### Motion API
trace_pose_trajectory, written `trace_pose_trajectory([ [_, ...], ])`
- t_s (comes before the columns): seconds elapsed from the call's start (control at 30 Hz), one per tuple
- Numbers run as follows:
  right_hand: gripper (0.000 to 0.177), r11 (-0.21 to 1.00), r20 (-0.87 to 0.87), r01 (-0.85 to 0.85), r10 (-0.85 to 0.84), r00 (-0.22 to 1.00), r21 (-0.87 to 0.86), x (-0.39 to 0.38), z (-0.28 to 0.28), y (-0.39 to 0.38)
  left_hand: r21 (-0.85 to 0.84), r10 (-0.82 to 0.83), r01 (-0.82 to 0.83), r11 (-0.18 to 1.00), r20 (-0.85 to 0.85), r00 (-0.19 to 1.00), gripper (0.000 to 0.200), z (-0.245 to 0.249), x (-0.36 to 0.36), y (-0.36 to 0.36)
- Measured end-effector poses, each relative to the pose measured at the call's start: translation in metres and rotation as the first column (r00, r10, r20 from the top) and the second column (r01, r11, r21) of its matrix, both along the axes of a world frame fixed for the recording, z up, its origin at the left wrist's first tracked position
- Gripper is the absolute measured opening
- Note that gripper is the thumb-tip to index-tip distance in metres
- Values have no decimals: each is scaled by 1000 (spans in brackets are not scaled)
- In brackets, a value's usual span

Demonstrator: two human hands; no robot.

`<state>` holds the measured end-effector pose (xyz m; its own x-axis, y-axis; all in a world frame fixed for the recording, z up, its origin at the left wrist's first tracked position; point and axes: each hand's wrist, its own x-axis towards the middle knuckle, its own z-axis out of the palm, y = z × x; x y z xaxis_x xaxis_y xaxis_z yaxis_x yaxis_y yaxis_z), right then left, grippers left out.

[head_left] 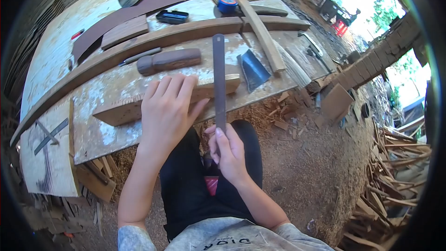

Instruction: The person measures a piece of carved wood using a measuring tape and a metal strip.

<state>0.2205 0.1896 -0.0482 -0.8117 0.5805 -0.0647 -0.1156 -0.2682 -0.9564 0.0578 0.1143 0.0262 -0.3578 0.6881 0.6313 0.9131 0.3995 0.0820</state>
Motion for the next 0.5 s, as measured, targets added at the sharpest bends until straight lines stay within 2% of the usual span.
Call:
trace_pose_trajectory([
  [0.07,27,1000,9,-24,23,1000,20,2,0,-1,-53,8,-5,999,49,999,47,8,2,-10],
  [0.2,27,999,15,-34,34,999,15,6,-1,0,-41,101,-100,994,24,995,51,15,-15,-45],
  [0.37,26,998,-3,-60,60,998,-34,6,-1,-2,-130,241,-222,966,154,958,44,31,-33,-94],
  [0.43,26,996,-2,-58,58,998,-65,6,3,-2,-106,219,-202,974,185,958,42,31,-34,-91],
  [0.5,27,997,23,-45,44,999,59,6,1,-2,-81,175,-163,983,174,969,40,29,-31,-87],
])
